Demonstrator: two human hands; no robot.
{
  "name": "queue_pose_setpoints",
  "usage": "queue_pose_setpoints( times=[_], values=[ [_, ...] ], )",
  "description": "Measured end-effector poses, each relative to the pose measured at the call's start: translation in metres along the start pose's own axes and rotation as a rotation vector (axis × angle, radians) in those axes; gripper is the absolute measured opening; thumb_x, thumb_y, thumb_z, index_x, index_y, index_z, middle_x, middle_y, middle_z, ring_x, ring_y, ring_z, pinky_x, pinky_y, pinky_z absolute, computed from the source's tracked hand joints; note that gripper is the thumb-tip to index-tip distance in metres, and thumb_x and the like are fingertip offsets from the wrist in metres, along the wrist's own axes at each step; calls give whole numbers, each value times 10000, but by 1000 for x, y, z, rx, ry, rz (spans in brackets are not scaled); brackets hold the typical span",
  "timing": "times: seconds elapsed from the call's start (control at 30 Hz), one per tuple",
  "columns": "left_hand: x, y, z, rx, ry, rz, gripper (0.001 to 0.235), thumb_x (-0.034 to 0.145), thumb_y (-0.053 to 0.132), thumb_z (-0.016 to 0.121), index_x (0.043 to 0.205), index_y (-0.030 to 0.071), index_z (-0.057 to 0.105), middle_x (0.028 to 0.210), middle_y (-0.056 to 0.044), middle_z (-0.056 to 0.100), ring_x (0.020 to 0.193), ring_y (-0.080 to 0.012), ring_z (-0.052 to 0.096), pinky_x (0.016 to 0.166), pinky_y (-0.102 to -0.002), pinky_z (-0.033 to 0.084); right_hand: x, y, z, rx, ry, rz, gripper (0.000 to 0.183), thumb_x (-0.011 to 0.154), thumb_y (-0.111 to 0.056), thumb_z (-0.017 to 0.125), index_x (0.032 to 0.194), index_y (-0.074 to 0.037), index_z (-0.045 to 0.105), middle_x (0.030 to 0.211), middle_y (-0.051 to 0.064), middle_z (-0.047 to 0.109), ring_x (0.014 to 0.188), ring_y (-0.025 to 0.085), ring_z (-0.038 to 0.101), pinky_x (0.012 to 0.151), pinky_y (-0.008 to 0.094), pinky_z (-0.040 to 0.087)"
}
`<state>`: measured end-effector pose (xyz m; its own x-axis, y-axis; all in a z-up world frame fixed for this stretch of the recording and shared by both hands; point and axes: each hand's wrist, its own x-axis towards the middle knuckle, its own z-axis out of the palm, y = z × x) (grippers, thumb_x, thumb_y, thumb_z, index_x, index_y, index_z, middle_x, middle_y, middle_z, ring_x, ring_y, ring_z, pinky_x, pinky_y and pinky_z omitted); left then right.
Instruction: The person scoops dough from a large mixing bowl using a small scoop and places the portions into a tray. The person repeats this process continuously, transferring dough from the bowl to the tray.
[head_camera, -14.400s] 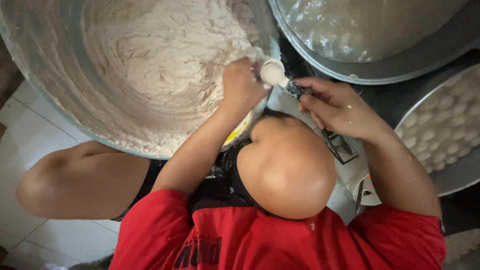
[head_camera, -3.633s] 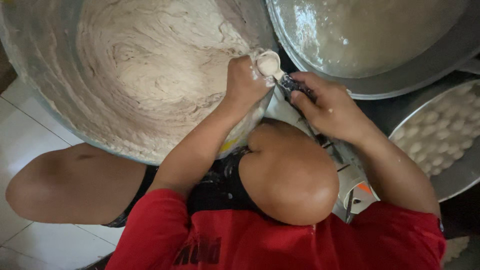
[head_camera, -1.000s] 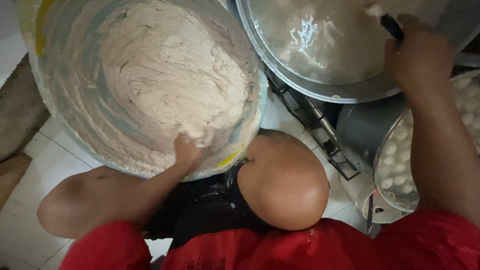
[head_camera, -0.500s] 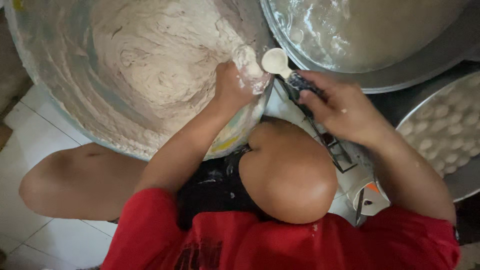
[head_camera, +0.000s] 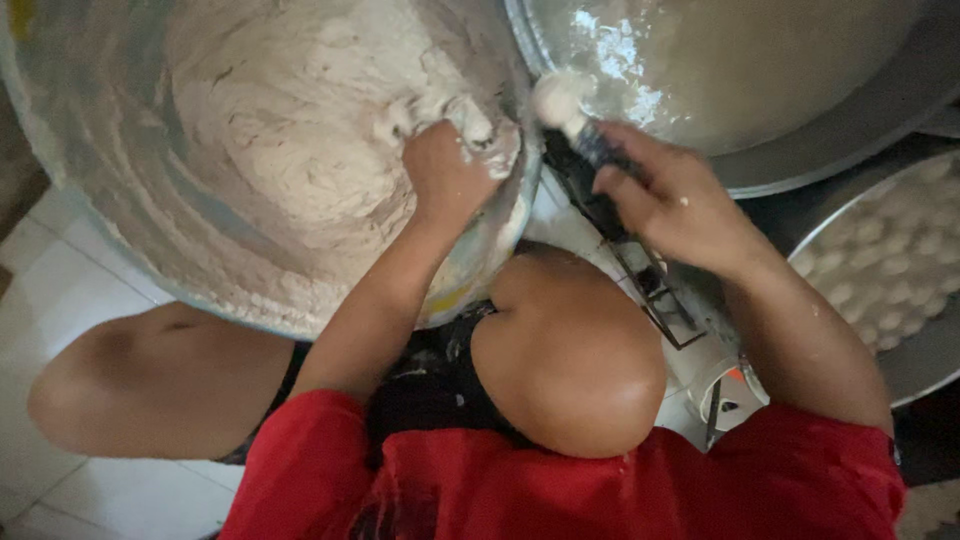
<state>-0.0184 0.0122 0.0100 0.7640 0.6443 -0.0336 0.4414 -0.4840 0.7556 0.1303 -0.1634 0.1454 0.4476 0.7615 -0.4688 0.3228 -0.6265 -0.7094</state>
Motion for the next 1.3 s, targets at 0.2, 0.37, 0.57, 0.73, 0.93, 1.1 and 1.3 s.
queue_pose_setpoints(
  times=[0.2,0.37,0.57,0.73,0.93,1.1,1.3],
  values=[
    [-8,-13,17,-197,86,35,192,876,239,766,790,77,709,711,-161,696,664,-401,683,615,-464,535,16,28,-17,-211,218,-131,421,1027,-132,640,1436,-44,592,1102,238,700,875,280,687,745,372,535],
    [-12,-14,24,-310,114,108,148,895,192,753,801,89,703,719,-126,694,649,-355,692,610,-426,552,6,21,-15,-151,185,-2,313,1082,-145,648,1376,-37,649,991,196,709,782,247,659,718,359,523],
    [-9,-4,23,-165,50,257,133,796,197,782,832,86,719,723,-126,709,643,-351,686,602,-456,523,-1,-4,15,-6,40,-194,391,1039,-132,633,1407,-8,587,995,181,689,764,164,644,686,320,522],
    [0,1,21,-184,-31,119,183,789,239,785,831,83,701,762,-151,703,740,-376,707,669,-457,556,4,-8,16,112,-124,41,405,1019,-156,639,1401,-31,586,838,64,706,683,118,616,610,311,511],
    [0,-6,21,34,76,-55,375,742,383,837,708,46,676,657,-185,674,635,-403,679,615,-480,535,21,22,3,397,-72,178,473,1018,-135,617,1481,-49,566,814,48,616,595,110,516,507,294,412],
    [-7,-14,30,-259,82,-49,240,861,264,769,781,47,702,692,-157,686,645,-386,679,607,-445,529,51,50,-8,-40,215,-200,461,1004,-72,625,1448,18,540,1107,166,675,922,201,664,775,332,541],
    [-6,-26,33,-278,133,88,177,880,166,779,770,68,681,707,-119,695,634,-349,679,598,-416,525,49,37,-21,-149,219,-89,411,1065,-96,652,1463,2,626,1097,191,730,922,233,705,817,349,557]
  ],
)
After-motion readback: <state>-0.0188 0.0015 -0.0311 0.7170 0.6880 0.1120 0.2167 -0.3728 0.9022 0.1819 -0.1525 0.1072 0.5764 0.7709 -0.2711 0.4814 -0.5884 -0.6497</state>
